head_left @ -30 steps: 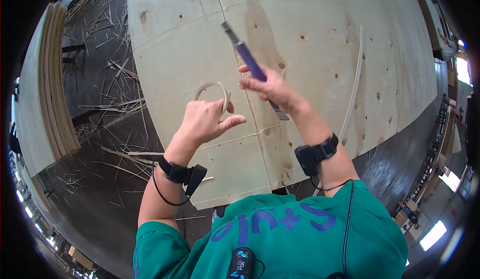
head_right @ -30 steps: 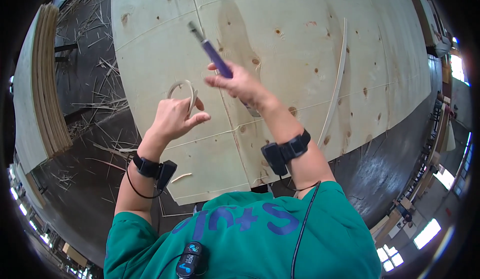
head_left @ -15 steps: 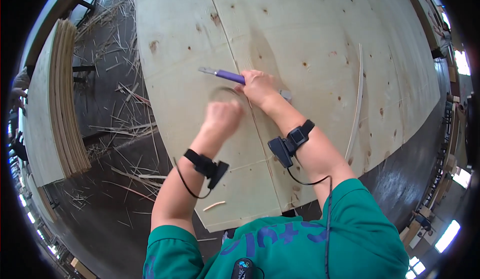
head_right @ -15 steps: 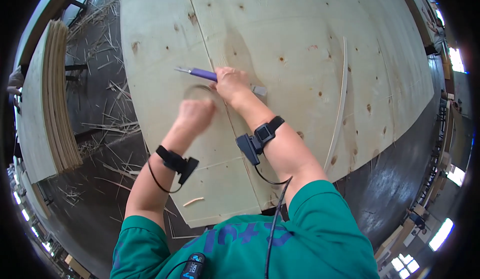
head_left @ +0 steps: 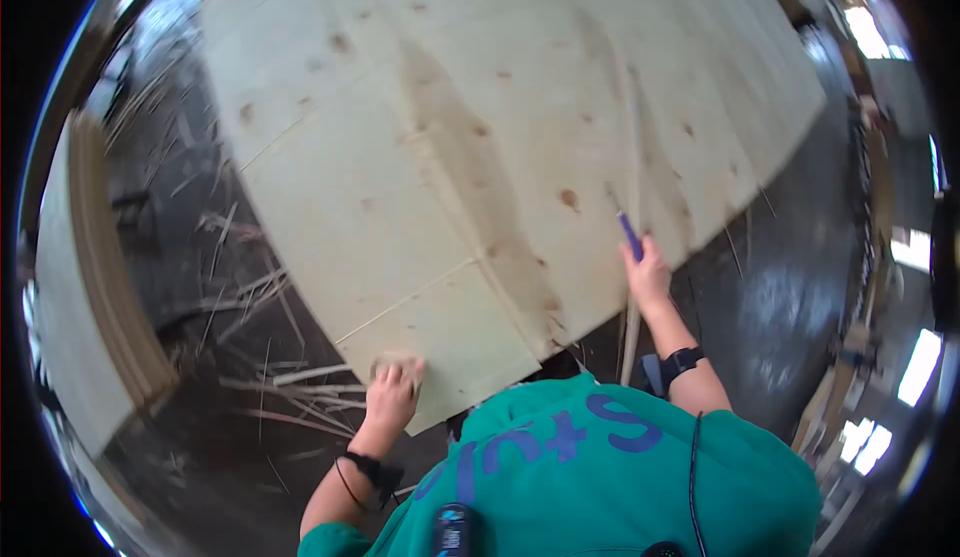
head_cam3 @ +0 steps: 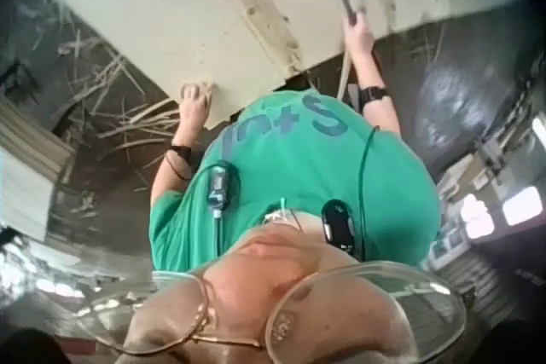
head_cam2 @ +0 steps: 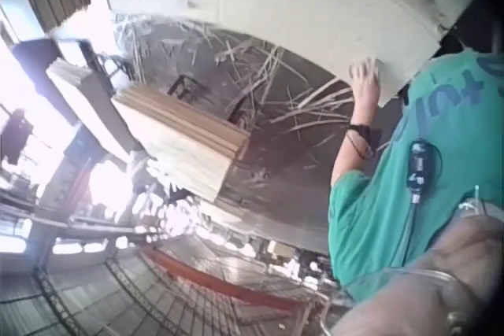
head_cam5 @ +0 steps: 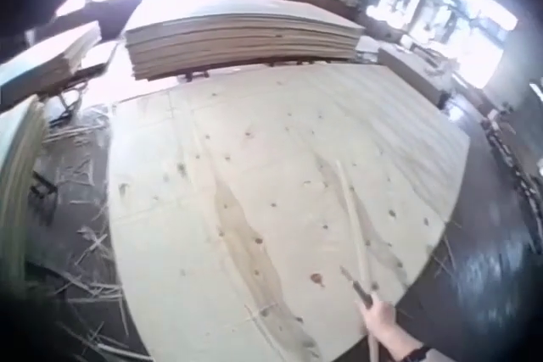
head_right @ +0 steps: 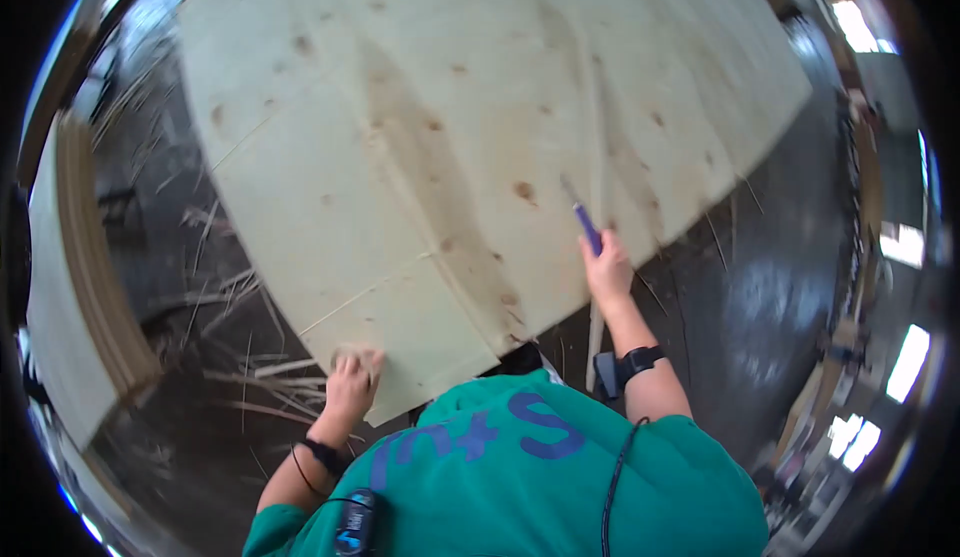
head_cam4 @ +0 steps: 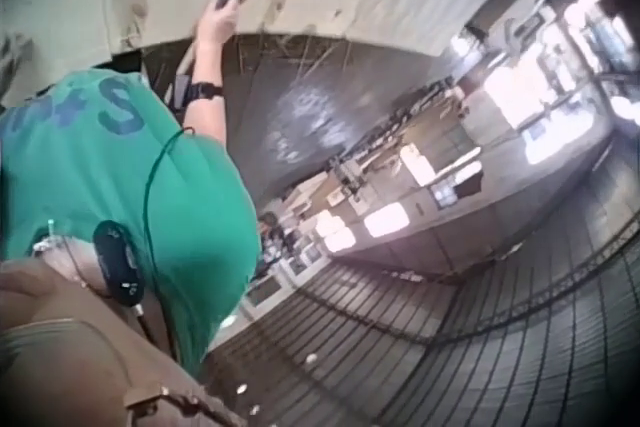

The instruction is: The person lifts a wood sheet from a stack, places it on a table, and uses a tool to trim thin strips from the wood while applying tape. Finally, they lift the finished wood sheet and place it onto another stack.

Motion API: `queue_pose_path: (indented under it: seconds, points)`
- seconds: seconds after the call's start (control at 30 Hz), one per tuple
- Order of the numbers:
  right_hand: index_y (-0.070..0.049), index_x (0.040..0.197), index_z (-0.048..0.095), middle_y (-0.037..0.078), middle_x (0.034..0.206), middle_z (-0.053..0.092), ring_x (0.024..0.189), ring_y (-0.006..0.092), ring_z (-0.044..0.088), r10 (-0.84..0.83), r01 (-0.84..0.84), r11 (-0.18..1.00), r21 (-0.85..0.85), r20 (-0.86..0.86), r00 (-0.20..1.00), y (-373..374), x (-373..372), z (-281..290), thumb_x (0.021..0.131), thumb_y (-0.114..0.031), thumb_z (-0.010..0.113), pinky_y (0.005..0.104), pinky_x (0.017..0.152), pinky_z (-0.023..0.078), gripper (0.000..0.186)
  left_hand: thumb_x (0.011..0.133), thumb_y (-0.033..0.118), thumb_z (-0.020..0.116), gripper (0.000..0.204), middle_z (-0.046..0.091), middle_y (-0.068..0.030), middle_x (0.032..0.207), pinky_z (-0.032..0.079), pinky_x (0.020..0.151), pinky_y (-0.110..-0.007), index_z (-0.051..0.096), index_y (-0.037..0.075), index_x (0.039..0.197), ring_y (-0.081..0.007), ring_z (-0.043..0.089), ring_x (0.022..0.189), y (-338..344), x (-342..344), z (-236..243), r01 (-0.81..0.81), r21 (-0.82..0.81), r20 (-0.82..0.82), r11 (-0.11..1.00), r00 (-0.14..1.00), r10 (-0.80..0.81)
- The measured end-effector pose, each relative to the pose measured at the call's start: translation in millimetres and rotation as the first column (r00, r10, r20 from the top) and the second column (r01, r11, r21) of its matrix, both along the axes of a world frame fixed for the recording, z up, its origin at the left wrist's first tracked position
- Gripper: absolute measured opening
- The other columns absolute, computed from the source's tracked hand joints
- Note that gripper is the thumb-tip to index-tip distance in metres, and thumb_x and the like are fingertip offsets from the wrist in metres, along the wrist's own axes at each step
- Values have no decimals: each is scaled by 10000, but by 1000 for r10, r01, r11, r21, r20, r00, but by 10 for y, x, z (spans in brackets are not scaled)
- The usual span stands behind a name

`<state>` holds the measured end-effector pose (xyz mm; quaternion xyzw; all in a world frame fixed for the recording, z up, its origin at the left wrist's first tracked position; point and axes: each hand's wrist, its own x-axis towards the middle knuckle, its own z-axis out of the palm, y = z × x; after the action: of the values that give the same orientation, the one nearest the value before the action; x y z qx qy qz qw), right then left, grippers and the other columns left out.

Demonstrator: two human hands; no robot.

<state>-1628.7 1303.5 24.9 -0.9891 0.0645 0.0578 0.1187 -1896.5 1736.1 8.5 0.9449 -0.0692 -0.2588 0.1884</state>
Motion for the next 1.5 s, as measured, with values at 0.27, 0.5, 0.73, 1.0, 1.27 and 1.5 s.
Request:
queue_pose_path:
  seconds: [0.27, 0.5, 0.73, 1.0, 1.27, 1.5]
  points:
    - [-99, 1128, 610, 130, 962, 726, 868, 334, 706, -106, 247, 899, 363, -366, 925, -976, -1559, -110, 786, -456, 784, 424, 778, 548, 524, 915, 232, 631, 540, 673, -153, 750, 533, 510, -488, 480, 176, 1430, -394, 638, 562, -475, -505, -34, -81, -265, 54, 961, 994, 99]
    - [-110, 1081, 662, 148, 911, 726, 875, 346, 707, 48, 283, 743, 607, -469, 882, -1811, -1218, 87, 824, -446, 739, 431, 781, 541, 430, 986, 234, 561, 478, 695, -183, 1039, 530, 825, -464, 479, 151, 1451, -364, 661, 979, -2351, 1973, 237, -190, 7, 202, 982, 962, 185]
    - [-117, 1135, 672, 152, 935, 725, 901, 354, 697, -15, 169, 845, 507, -295, 955, -3733, -1008, 282, 831, -397, 732, 433, 791, 542, 418, 1001, 272, 526, 510, 415, -206, 1515, 253, 1182, -460, 438, 128, 1482, -400, 340, 1412, -3580, 2056, -641, -344, 80, 564, 936, 789, 242]
    - [-105, 1096, 676, 169, 907, 716, 878, 380, 687, -56, 110, 919, 377, -153, 987, -5201, 1010, 621, 822, -367, 743, 450, 768, 539, 385, 998, 298, 512, 517, 408, -166, 1528, 240, 1192, -474, 436, 125, 1479, -382, 361, 1400, -4462, 3323, -547, -451, 0, 480, 893, 783, 396]
    - [-89, 1076, 664, 183, 896, 699, 872, 394, 674, 82, -65, 984, 165, -101, 991, -5864, 3120, 873, 845, -335, 726, 469, 757, 532, 343, 989, 285, 544, 429, 493, -151, 1449, 332, 1133, -485, 529, 111, 1381, -377, 412, 1364, -5349, 5070, -580, -479, -39, 601, 877, 690, 403]
    - [-59, 1186, 557, 199, 834, 641, 798, 414, 644, 329, -393, 910, 132, 348, 878, -5650, 5542, -38, 977, -296, 555, 495, 680, 507, 317, 991, 243, 549, 362, 547, -135, 1390, 365, 1096, -495, 560, 132, 1335, -360, 452, 1336, -5507, 6037, -534, -675, -34, 611, 737, 570, 550]
